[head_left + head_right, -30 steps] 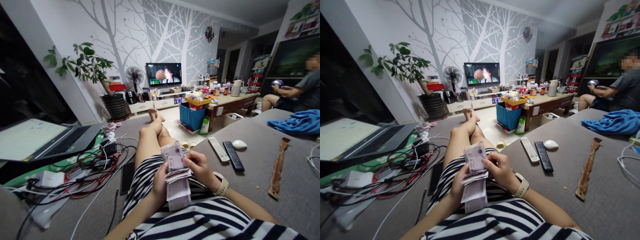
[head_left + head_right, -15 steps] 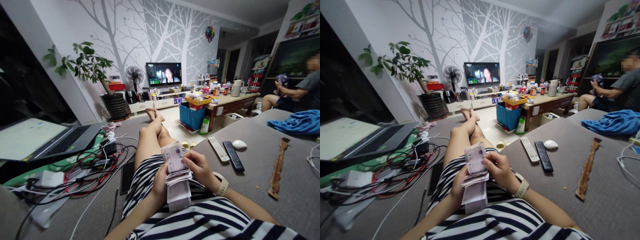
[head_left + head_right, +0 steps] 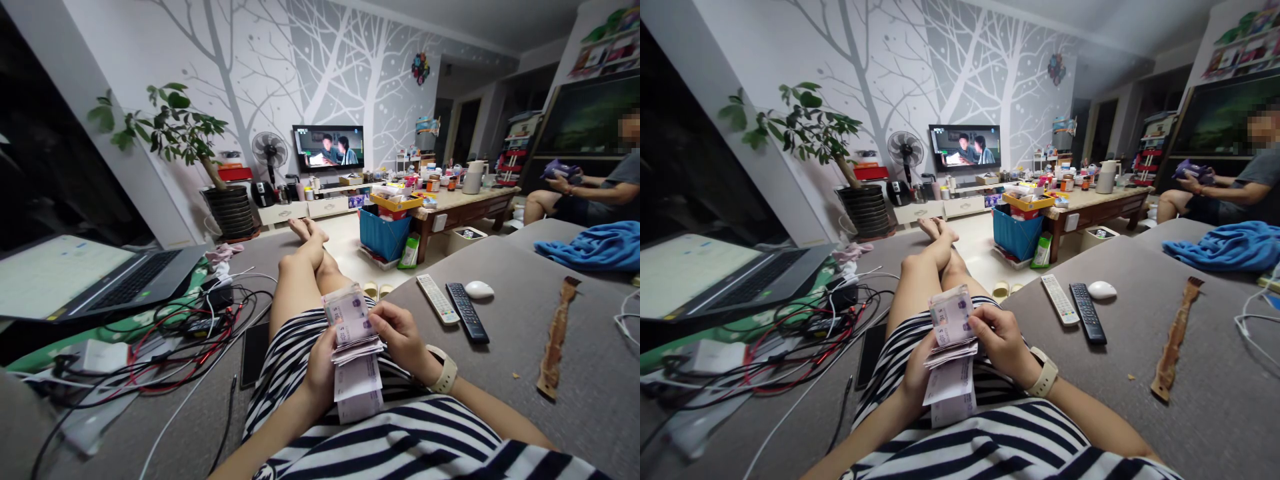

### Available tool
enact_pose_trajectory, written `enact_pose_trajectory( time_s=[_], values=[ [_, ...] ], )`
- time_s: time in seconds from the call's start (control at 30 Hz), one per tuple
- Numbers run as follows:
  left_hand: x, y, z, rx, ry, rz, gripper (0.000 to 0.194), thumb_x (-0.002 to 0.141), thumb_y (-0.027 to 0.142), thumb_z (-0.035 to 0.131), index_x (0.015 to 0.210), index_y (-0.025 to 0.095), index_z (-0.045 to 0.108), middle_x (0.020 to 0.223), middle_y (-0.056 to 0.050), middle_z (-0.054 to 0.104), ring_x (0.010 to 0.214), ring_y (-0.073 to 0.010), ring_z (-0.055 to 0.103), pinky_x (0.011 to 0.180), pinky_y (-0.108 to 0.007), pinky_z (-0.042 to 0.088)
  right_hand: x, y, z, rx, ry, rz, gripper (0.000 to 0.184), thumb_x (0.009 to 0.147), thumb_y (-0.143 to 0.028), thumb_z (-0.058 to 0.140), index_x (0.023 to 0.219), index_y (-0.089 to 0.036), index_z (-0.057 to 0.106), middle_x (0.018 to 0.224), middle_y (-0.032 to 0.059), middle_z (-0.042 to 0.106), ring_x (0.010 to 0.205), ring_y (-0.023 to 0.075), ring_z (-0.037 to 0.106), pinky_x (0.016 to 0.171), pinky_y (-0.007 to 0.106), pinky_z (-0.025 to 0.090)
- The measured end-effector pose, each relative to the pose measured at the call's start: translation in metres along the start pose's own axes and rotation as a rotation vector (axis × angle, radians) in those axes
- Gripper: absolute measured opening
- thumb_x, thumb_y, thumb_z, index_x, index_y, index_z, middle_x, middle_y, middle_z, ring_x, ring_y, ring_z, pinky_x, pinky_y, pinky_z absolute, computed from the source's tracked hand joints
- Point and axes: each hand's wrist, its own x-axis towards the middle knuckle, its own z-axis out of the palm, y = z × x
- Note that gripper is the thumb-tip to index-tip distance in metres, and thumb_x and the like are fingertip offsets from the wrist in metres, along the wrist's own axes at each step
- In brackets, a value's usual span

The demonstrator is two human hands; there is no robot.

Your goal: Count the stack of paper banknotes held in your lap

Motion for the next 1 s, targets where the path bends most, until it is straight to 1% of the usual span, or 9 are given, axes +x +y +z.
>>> enact_pose_trajectory(
  time_s=[0.2, 0.33, 0.4, 0.47, 0.57, 0.67, 0.8, 0.9, 1.0],
  values=[
    [0.004, -0.003, -0.002, -0.026, -0.048, 0.003, 0.038, 0.061, 0.042, 0.08, 0.085, 0.014, 0.073, 0.081, -0.006, 0.078, 0.095, -0.0274, 0.071, 0.085, -0.036, 0.056, 0.0, -0.001, -0.001, -0.005, 0.003, -0.002, 0.036, 0.095, -0.046, 0.055, 0.072, -0.019, 0.06, 0.062, -0.0016, 0.052, 0.059, 0.0137, 0.044, 0.057, 0.026, 0.035],
    [0.004, -0.004, 0.0, -0.074, -0.029, -0.024, 0.031, 0.063, 0.038, 0.078, 0.081, 0.014, 0.072, 0.082, -0.008, 0.078, 0.096, -0.028, 0.072, 0.086, -0.038, 0.057, -0.002, -0.003, -0.002, 0.04, -0.051, 0.0, 0.049, 0.1, -0.048, 0.044, 0.066, -0.019, 0.064, 0.061, 0.0012, 0.058, 0.054, 0.0137, 0.046, 0.055, 0.028, 0.036],
    [0.004, -0.005, 0.0, -0.08, -0.022, -0.02, 0.03, 0.063, 0.037, 0.077, 0.081, 0.014, 0.071, 0.082, -0.008, 0.078, 0.096, -0.0283, 0.072, 0.087, -0.038, 0.057, -0.002, -0.003, -0.002, 0.037, -0.061, 0.007, 0.049, 0.099, -0.049, 0.046, 0.065, -0.019, 0.064, 0.061, 0.0019, 0.06, 0.054, 0.014, 0.048, 0.056, 0.028, 0.038],
    [0.004, -0.005, -0.001, -0.067, -0.032, -0.021, 0.032, 0.061, 0.037, 0.079, 0.08, 0.013, 0.071, 0.081, -0.008, 0.078, 0.095, -0.0287, 0.072, 0.087, -0.039, 0.057, -0.001, 0.0, -0.001, 0.007, -0.025, 0.033, 0.043, 0.094, -0.05, 0.055, 0.065, -0.019, 0.061, 0.058, 0.0001, 0.057, 0.054, 0.0138, 0.048, 0.056, 0.027, 0.038],
    [0.003, -0.004, -0.003, -0.03, -0.018, 0.003, 0.033, 0.055, 0.036, 0.082, 0.076, 0.012, 0.072, 0.076, -0.007, 0.077, 0.09, -0.0281, 0.073, 0.086, -0.038, 0.056, 0.002, 0.008, -0.001, -0.035, 0.067, 0.087, 0.04, 0.085, -0.051, 0.067, 0.063, -0.019, 0.055, 0.054, -0.004, 0.048, 0.052, 0.0117, 0.04, 0.051, 0.025, 0.032],
    [0.0, -0.001, -0.002, 0.013, 0.015, 0.026, 0.029, 0.052, 0.031, 0.084, 0.071, 0.014, 0.072, 0.07, -0.005, 0.076, 0.081, -0.0253, 0.073, 0.081, -0.034, 0.056, 0.006, 0.016, 0.0, -0.07, 0.112, 0.133, 0.041, 0.085, -0.051, 0.067, 0.063, -0.019, 0.053, 0.055, -0.0049, 0.044, 0.053, 0.0111, 0.037, 0.051, 0.025, 0.029],
    [-0.007, 0.003, 0.004, 0.042, 0.018, 0.0, 0.022, 0.053, 0.026, 0.082, 0.068, 0.016, 0.071, 0.059, -0.002, 0.072, 0.073, -0.0238, 0.072, 0.074, -0.033, 0.055, 0.007, 0.017, -0.001, -0.111, 0.09, 0.153, 0.041, 0.089, -0.048, 0.06, 0.062, -0.019, 0.05, 0.057, -0.0045, 0.044, 0.056, 0.0117, 0.039, 0.054, 0.025, 0.031],
    [-0.009, 0.006, 0.008, 0.044, 0.03, 0.0, 0.021, 0.053, 0.026, 0.081, 0.068, 0.015, 0.071, 0.06, -0.003, 0.072, 0.07, -0.0236, 0.071, 0.072, -0.033, 0.055, 0.006, 0.013, 0.0, -0.141, 0.096, 0.141, 0.039, 0.089, -0.043, 0.061, 0.062, -0.02, 0.047, 0.057, -0.0051, 0.042, 0.056, 0.0114, 0.038, 0.054, 0.025, 0.03],
    [-0.006, 0.007, 0.009, 0.043, 0.072, -0.019, 0.018, 0.067, 0.031, 0.074, 0.073, 0.015, 0.074, 0.071, -0.005, 0.076, 0.079, -0.0256, 0.072, 0.075, -0.034, 0.056, 0.005, 0.008, 0.0, -0.154, 0.101, 0.113, 0.036, 0.09, -0.039, 0.06, 0.062, -0.02, 0.046, 0.057, -0.0051, 0.042, 0.055, 0.0113, 0.037, 0.054, 0.025, 0.028]
  ],
)
